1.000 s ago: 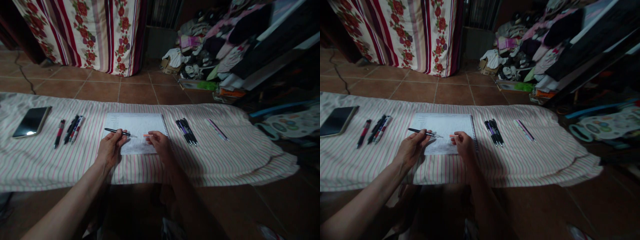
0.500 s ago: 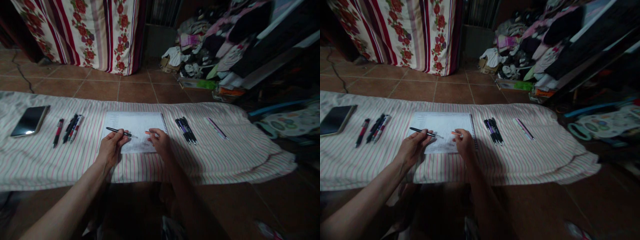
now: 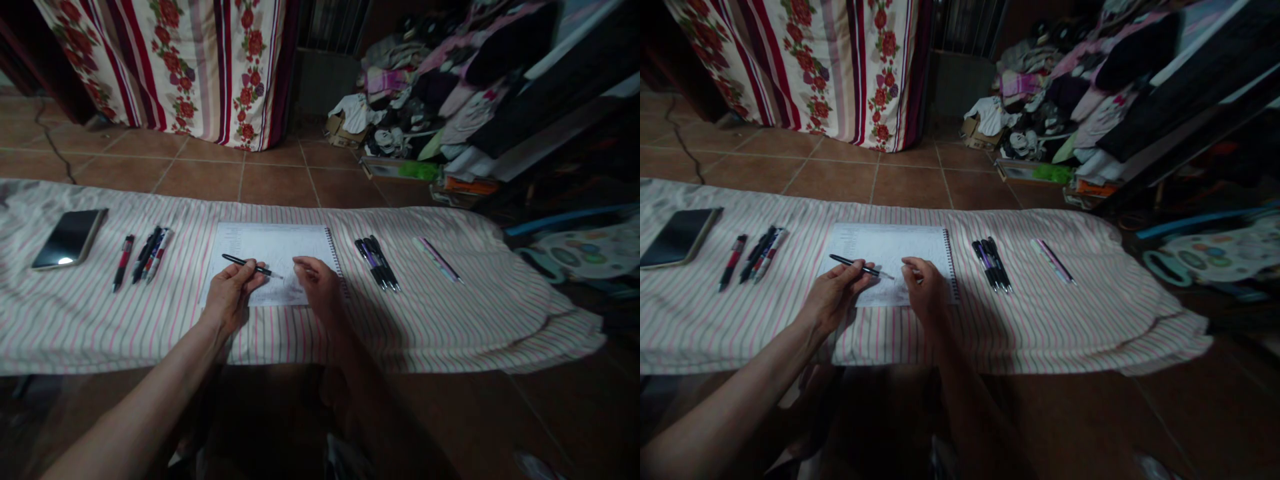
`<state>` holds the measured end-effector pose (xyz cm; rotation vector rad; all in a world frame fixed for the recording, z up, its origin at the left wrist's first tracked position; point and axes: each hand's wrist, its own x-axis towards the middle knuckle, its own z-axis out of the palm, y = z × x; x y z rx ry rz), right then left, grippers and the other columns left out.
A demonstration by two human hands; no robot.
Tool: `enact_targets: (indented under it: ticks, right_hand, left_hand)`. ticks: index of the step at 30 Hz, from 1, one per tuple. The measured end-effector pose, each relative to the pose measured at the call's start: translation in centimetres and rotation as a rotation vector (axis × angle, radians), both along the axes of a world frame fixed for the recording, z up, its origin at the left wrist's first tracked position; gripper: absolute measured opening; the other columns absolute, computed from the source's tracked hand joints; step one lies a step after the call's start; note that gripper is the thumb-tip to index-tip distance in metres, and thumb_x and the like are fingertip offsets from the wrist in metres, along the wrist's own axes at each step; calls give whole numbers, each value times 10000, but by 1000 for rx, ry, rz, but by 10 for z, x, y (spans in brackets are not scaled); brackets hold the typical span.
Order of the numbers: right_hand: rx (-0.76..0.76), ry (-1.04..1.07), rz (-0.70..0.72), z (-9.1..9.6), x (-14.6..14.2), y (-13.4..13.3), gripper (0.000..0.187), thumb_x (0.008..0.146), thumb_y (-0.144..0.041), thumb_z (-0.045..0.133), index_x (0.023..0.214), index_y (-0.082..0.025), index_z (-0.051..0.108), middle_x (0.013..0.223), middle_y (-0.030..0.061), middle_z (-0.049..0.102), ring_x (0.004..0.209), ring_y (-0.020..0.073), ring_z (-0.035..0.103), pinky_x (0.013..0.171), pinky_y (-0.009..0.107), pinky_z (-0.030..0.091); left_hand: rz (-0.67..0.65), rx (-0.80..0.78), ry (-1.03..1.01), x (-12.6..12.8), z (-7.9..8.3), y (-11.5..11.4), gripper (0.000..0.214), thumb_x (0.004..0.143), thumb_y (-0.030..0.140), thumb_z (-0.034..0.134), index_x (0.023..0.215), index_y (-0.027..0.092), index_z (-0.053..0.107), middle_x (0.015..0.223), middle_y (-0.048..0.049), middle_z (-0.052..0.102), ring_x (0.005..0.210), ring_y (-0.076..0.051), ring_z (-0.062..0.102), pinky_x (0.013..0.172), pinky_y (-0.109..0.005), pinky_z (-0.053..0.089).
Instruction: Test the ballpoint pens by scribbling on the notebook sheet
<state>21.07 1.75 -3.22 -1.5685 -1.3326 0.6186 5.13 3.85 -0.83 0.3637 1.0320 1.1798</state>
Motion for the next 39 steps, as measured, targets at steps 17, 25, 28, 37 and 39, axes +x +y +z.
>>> enact_targets:
  ticks: [17,25,28,37,39]
  right_hand:
    - [-109,43,156,2,-26,-6,206,770,-293,562,926,-203,662,764,19,692,697,162,649,646,275,505]
    - [-89,103,86,4,-16,-4,179,745,-288,560,850,-187,665,662,5,646,595,137,605,582,249,489]
    - [-105,117,64,2,-11,-3,184,737,-290,570,854,-183,664,646,3,637,583,136,595,571,247,481]
    - [-119,116,172,7,-17,-7,147,731,-241,563,828,-193,662,645,-12,612,577,119,576,562,236,475]
    - [-124,148,190,5,-19,-6,139,730,-234,566,827,-194,657,614,-22,600,552,112,568,562,238,477]
  left_hand:
    - [-63,20,-31,5,-2,-6,129,789,55,593,666,73,628,674,-46,654,605,-75,626,653,-171,553]
    - [-231,43,298,-3,6,-9,115,812,187,580,761,91,618,787,-85,673,660,-146,648,569,-249,548]
    - [-225,282,685,-13,1,-9,185,817,308,571,831,133,627,777,-62,672,615,-154,615,580,-307,539]
    - [-254,1256,1583,-31,-8,-3,309,839,219,533,1138,238,610,1177,-87,621,1161,-292,455,975,-515,372]
    - [-280,1306,1597,-31,-10,-2,316,839,213,530,1143,257,604,1119,-70,652,1134,-285,481,999,-547,330]
